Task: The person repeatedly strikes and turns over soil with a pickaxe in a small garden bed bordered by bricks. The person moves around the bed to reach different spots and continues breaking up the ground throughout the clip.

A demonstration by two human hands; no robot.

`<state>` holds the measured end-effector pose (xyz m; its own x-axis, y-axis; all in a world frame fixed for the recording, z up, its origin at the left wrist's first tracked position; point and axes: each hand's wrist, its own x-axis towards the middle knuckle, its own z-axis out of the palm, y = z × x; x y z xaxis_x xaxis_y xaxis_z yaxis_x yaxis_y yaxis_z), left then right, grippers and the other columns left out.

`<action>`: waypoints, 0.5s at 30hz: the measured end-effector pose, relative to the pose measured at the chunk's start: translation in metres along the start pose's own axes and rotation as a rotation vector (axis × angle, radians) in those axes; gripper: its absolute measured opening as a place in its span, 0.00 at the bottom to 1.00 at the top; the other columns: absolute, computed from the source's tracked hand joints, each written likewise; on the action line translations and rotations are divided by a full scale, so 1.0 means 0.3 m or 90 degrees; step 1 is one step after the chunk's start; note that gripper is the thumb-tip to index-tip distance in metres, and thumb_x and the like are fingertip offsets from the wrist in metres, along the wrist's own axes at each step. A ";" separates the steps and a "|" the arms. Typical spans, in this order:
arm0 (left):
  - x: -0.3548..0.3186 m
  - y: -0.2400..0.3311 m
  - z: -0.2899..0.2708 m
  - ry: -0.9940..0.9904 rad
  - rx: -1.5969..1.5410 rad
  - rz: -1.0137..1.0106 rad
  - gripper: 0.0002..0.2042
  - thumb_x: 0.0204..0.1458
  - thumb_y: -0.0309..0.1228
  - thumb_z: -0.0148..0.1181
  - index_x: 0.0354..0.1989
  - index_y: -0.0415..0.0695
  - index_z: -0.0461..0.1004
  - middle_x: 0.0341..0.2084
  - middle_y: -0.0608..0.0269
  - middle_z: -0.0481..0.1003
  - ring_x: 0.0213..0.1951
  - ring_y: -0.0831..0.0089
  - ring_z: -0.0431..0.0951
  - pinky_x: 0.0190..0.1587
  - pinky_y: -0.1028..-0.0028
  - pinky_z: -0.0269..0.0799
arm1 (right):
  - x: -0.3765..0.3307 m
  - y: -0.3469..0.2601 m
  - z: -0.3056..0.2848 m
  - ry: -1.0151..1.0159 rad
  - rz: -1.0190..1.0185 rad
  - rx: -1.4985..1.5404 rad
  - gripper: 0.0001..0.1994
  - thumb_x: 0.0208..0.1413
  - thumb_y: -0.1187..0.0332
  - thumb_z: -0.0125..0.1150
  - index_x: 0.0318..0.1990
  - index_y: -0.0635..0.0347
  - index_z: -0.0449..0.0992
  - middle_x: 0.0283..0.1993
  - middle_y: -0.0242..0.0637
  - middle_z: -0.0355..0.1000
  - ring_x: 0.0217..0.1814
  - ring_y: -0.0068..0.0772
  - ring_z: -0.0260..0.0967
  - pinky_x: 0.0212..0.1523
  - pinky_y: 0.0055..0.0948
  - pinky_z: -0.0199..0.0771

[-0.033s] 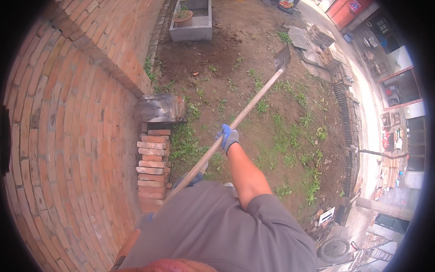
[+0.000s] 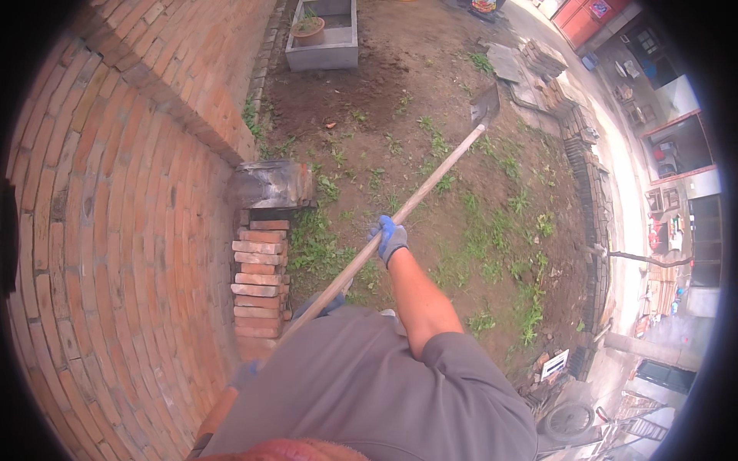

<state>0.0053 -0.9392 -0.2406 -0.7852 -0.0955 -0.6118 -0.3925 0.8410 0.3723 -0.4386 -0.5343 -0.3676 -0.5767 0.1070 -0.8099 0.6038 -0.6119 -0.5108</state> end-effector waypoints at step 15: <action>0.778 0.721 -0.935 0.269 0.550 0.534 0.17 0.46 0.37 0.69 0.46 0.56 0.80 0.27 0.63 0.75 0.33 0.56 0.77 0.38 0.55 0.71 | -0.241 0.231 -1.048 0.408 0.058 0.491 0.09 0.66 0.60 0.59 0.40 0.53 0.70 0.30 0.37 0.71 0.32 0.41 0.73 0.39 0.49 0.79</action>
<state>-0.3972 -0.9288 -0.1072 -0.7927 0.6040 -0.0825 0.6093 0.7813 -0.1354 -0.1821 -0.3379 -0.4351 -0.0047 0.2975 -0.9547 -0.0212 -0.9545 -0.2973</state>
